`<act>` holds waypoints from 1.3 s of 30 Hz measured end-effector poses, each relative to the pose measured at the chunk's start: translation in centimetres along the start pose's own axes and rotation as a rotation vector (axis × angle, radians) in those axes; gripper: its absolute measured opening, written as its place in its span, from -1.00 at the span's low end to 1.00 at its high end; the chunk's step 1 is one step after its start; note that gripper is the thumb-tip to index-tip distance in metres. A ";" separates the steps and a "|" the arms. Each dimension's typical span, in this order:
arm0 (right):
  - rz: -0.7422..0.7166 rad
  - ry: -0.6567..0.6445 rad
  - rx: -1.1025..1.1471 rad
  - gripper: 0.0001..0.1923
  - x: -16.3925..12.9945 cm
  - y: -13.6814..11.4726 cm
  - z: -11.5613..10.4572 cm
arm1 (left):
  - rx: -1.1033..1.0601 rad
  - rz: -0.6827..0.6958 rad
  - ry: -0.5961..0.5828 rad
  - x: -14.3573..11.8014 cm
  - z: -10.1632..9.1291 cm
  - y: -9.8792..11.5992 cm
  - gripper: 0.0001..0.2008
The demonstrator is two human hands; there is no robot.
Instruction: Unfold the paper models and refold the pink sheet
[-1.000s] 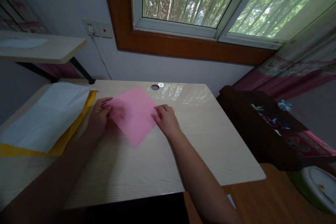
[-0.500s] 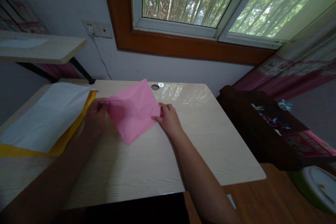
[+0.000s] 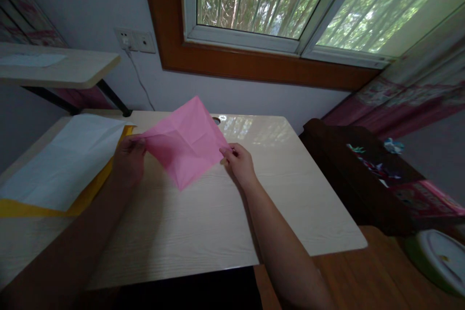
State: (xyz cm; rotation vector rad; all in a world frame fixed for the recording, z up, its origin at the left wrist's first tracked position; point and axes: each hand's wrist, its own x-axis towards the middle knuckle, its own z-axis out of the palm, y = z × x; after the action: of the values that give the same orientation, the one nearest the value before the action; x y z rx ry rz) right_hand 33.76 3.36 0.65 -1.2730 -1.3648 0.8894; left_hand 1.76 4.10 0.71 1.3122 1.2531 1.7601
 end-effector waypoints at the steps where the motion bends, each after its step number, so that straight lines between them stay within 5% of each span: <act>1: -0.015 0.039 0.036 -0.73 0.0 -0.1 0.0 | -0.001 0.022 0.010 0.1 -0.1 0.0 -0.81; 6: -0.207 0.241 0.107 -0.83 -0.3 -0.8 -0.2 | 0.039 0.201 0.053 0.5 -0.5 0.6 -0.90; 13: -0.511 0.268 -0.070 -0.89 -0.7 -1.9 -0.9 | -0.056 0.204 0.015 0.3 0.1 0.4 -0.93; 19: -0.545 0.217 -0.257 -0.81 -0.8 -2.3 -1.2 | 0.006 0.214 0.040 0.4 0.1 0.4 -0.90; 31: -0.543 0.101 -0.273 -0.81 -0.7 -2.3 -1.9 | 0.001 0.201 0.038 0.6 -0.6 0.4 -0.87; 34: -0.537 0.086 -0.276 -0.82 -0.6 -2.2 -1.9 | 0.071 0.178 -0.028 0.8 -0.8 0.6 -0.88; 39: -0.547 0.044 -0.293 -0.81 -0.2 -1.9 -2.5 | 0.248 0.242 -0.339 1.3 -1.7 1.0 -0.82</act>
State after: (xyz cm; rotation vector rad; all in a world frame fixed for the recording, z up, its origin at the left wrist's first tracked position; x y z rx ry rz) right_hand 35.71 2.53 2.91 -1.0363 -1.7349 0.2902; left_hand -0.17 4.34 2.02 1.8837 1.1825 1.4825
